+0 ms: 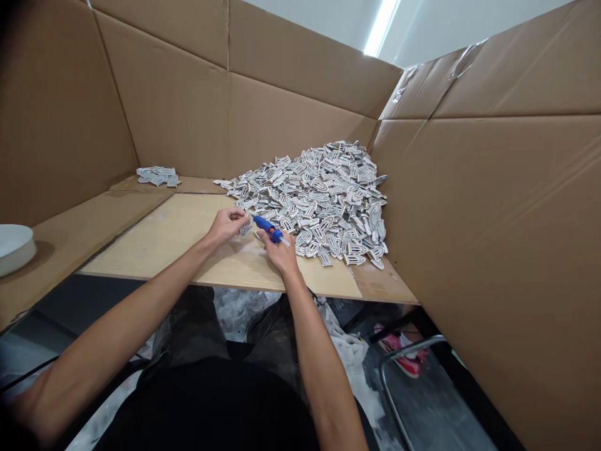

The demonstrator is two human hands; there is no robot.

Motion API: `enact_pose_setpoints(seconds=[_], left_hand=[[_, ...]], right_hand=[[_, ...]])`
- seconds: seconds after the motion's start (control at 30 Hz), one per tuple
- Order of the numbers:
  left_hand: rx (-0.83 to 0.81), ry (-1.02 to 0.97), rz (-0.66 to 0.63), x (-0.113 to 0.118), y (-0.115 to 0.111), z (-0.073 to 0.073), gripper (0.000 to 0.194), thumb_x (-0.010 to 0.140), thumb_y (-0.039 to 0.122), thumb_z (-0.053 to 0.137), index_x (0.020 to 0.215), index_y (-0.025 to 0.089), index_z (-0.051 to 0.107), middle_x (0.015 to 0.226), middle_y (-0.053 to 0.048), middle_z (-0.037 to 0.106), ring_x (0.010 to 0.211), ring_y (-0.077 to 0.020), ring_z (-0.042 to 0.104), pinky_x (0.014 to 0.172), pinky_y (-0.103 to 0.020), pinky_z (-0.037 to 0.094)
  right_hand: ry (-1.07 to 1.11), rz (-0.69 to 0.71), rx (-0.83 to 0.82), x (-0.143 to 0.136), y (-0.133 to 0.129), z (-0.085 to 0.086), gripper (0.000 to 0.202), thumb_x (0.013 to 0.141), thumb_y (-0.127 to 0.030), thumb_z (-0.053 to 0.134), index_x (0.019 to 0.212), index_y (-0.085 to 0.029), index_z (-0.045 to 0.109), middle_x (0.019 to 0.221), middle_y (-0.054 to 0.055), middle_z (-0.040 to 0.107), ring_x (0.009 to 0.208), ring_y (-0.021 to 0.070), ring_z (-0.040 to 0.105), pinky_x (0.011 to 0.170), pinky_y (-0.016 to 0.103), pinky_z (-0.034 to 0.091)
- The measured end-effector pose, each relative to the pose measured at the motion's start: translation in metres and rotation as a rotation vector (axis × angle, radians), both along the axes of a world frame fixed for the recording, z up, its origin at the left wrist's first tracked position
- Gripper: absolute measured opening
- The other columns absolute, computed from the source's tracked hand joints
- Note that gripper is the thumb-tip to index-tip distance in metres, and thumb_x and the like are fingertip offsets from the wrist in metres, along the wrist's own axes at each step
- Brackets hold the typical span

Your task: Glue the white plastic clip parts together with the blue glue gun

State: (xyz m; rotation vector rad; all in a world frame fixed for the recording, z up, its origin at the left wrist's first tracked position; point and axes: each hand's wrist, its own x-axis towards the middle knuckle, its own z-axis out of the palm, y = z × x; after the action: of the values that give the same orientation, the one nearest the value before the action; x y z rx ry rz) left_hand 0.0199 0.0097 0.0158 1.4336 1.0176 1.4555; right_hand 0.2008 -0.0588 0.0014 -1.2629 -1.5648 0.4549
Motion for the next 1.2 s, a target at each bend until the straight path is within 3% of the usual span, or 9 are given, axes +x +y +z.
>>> enact_pose_setpoints(seconds=[0.93, 1.2], left_hand=[[0.041, -0.006, -0.008, 0.0005, -0.0066, 0.0037, 0.013, 0.064, 0.023, 0.077, 0.067, 0.017, 0.065, 0.058, 0.002, 0.06, 0.052, -0.0102, 0.05, 0.053, -0.023, 0.038], [0.06, 0.01, -0.003, 0.0001, -0.0043, 0.0012, 0.012, 0.067, 0.022, 0.075, 0.069, 0.017, 0.065, 0.06, 0.001, 0.061, 0.053, -0.011, 0.052, 0.055, -0.024, 0.041]], right_hand=[[-0.022, -0.02, 0.008, 0.0008, 0.0068, -0.0056, 0.052, 0.088, -0.069, 0.068, 0.06, -0.025, 0.06, 0.053, 0.0, 0.058, 0.057, 0.0195, 0.058, 0.062, 0.032, 0.049], [-0.037, -0.006, 0.006, 0.0011, 0.0068, -0.0059, 0.052, 0.09, -0.068, 0.065, 0.062, -0.025, 0.057, 0.055, 0.0, 0.057, 0.057, 0.0186, 0.055, 0.061, 0.032, 0.044]])
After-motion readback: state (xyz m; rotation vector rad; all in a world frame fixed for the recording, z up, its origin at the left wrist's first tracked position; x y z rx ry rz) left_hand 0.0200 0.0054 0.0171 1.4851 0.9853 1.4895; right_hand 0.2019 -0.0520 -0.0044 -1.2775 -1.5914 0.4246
